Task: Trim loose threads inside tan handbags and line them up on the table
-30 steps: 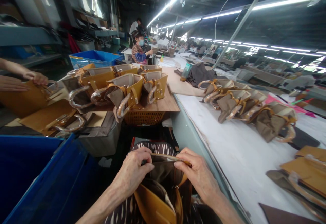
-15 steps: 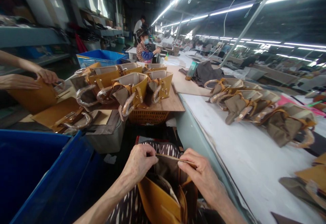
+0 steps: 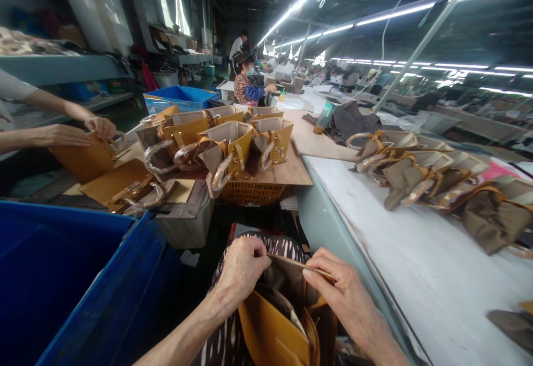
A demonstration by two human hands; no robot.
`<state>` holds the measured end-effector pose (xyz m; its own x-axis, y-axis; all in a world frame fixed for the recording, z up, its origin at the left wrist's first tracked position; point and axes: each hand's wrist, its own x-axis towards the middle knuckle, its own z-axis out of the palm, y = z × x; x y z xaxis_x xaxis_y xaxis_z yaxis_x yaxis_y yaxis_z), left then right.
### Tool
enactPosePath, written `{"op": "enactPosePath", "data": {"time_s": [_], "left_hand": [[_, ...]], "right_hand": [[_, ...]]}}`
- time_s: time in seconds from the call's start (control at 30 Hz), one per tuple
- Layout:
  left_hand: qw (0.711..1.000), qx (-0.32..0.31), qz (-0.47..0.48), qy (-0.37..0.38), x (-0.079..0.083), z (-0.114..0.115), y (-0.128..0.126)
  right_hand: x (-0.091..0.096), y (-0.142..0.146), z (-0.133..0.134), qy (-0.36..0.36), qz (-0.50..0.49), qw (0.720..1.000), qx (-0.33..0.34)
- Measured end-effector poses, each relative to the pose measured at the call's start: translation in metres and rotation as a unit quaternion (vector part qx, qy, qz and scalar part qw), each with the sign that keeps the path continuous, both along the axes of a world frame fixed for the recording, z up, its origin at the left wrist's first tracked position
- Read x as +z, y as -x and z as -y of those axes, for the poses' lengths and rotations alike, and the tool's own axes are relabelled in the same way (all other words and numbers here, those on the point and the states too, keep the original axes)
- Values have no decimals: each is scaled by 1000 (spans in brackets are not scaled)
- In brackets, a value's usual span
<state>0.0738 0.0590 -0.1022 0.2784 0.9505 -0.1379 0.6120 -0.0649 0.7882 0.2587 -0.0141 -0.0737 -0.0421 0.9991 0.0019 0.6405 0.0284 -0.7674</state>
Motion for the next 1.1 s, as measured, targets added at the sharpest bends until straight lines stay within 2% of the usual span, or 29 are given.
{"op": "enactPosePath", "data": {"time_s": [0.2, 0.4, 0.6, 0.7, 0.8, 0.97, 1.1], "left_hand": [[1000, 1, -10, -18, 1, 2, -2], [1000, -3, 3, -25, -1, 3, -2], [1000, 0, 2, -26, -4, 3, -3], [1000, 6, -3, -24, -4, 3, -5], [1000, 8, -7, -22, -3, 4, -7], [1000, 6, -16, -14, -2, 6, -10], [1000, 1, -22, -12, -1, 6, -8]], "right_hand": [[0, 1, 1, 7, 19, 1000, -5], [3, -1, -5, 15, 15, 999, 28], [1, -3, -5, 31, 20, 999, 17], [3, -3, -5, 37, 76, 996, 7], [8, 1, -10, 28, 178, 983, 21], [9, 25, -26, 34, 381, 923, 51], [0, 44, -33, 20, 395, 916, 64]]}}
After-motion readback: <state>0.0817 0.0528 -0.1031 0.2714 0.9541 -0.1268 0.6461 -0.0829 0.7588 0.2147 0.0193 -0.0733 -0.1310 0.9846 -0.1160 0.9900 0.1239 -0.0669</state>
